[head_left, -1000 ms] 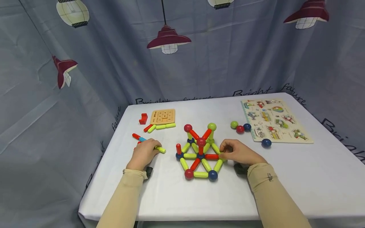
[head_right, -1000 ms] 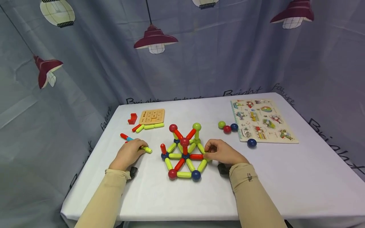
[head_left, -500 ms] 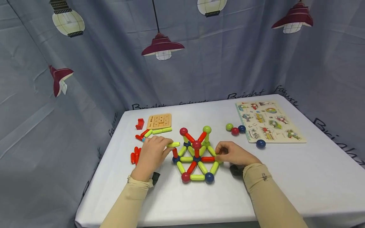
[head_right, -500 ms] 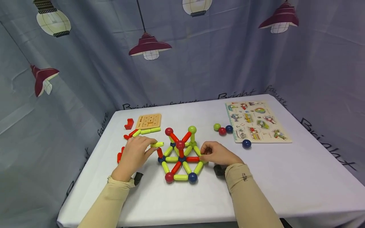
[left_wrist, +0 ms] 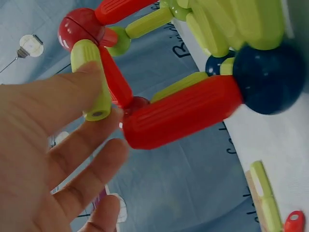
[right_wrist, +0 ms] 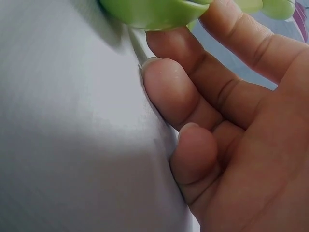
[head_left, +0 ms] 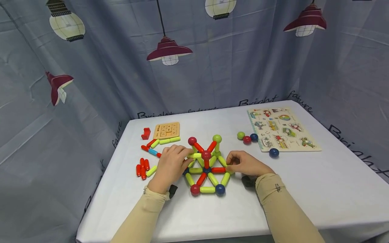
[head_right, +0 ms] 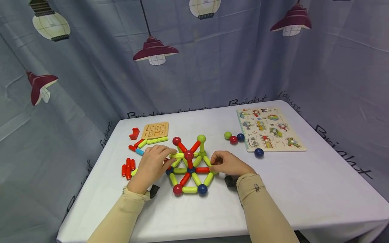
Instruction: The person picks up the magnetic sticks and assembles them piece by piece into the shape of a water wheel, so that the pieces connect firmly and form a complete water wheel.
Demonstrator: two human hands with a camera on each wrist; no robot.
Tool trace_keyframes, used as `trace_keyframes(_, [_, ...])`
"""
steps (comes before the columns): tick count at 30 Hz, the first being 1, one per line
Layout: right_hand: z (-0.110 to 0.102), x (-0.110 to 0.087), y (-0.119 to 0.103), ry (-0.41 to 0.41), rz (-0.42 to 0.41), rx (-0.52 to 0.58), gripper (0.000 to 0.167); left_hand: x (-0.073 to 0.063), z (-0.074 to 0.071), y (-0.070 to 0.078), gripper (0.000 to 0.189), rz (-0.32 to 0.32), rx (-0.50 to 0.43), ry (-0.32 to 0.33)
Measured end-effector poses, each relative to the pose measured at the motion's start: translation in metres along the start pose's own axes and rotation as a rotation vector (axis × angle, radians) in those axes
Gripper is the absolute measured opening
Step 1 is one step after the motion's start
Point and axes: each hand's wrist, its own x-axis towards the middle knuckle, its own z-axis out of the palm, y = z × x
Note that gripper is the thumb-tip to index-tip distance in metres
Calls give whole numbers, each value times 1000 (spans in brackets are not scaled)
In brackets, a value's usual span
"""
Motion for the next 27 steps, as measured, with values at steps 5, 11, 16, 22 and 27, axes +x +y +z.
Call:
trace_keyframes(5, [2,-1,-2,-7,5,-4,18,-22,9,0,154,-175,-173,-231])
trace_keyframes(11, [-5,-3,-6,47,27,3,10,-32,18,-13,166,-297,-240,-345])
trace_keyframes(16, [-3,-1,-5,158,69,-66,26,-35,16,-29,142,-382,-326,-388])
trace_keyframes(22, [-1,-5,0,66,52,-26,24,-25,14,-44,42,-309,-390,-472])
trace_keyframes(27, [-5,-12,1,29,59,10,20,-16,25,-56,17,-278,-444,-472])
